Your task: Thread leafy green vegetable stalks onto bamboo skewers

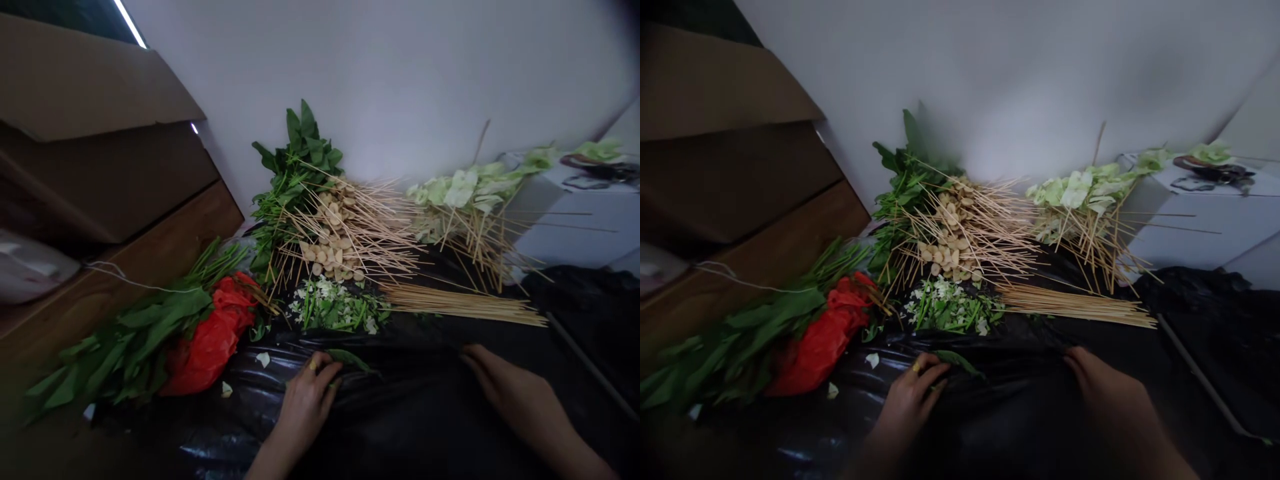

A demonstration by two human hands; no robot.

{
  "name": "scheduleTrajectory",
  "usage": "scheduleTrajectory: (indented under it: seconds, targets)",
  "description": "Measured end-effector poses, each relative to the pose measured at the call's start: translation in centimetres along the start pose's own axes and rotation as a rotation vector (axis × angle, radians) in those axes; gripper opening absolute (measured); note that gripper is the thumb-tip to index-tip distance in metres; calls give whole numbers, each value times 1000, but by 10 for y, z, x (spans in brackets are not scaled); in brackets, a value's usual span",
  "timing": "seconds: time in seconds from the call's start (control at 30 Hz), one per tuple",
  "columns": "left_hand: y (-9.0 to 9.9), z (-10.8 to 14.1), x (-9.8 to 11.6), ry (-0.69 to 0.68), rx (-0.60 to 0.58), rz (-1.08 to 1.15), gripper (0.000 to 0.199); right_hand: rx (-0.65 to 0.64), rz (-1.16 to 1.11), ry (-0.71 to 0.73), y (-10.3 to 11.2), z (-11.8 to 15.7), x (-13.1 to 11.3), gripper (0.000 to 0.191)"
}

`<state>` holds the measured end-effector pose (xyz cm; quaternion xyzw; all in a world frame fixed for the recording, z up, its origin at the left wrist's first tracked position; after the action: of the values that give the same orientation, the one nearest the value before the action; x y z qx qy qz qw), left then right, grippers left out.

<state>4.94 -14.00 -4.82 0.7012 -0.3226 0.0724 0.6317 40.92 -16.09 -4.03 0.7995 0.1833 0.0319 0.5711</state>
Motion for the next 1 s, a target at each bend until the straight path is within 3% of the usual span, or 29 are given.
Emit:
scheduleTrajectory:
  seconds: [0.07, 0.13, 0.27, 0.33, 0.4, 0.53, 0.63, 0.73, 0.83, 1.0]
  targets:
    - [-2, 6, -1, 3, 27, 2, 27, -55, 80, 55, -18, 7, 5, 28]
    - [0, 10, 1, 32, 39, 26, 28, -90, 154, 73, -20, 8, 6, 29]
    - [4, 13, 7, 87, 9, 81, 27, 8, 154, 162, 13, -18, -10, 24]
    - [4, 11, 10, 95, -6, 104, 27, 75, 62, 193, 29, -43, -32, 24]
    - [4, 9, 14, 96, -3, 124, 26, 100, -59, 248, 31, -71, -61, 23]
    - [17, 1, 18, 90, 47, 166, 24, 67, -202, 390, -3, -112, -122, 29]
    - [38, -7, 13, 103, 127, 168, 23, 72, -227, 468, -40, -115, -145, 38]
    - [61, -23, 2, 149, 233, 124, 22, 56, -269, 691, -64, -103, -148, 21]
    - [70, -48, -6, 209, 267, 63, 21, -29, -282, 756, -76, -94, -144, 14]
    - [46, -95, -1, 291, 93, -114, 21, -70, -294, 678, -81, -93, -145, 11]
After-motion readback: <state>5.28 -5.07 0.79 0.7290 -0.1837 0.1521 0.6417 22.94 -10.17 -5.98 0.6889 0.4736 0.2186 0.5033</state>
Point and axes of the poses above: each hand's wrist, its own z-axis away from the middle knuckle, its own y-axis out of the back of the hand, x = y × z, the point moved 1 cm from there along -z, towards the middle knuckle, and after that the axes turned 7 degrees about y, right-handed, at the moved point
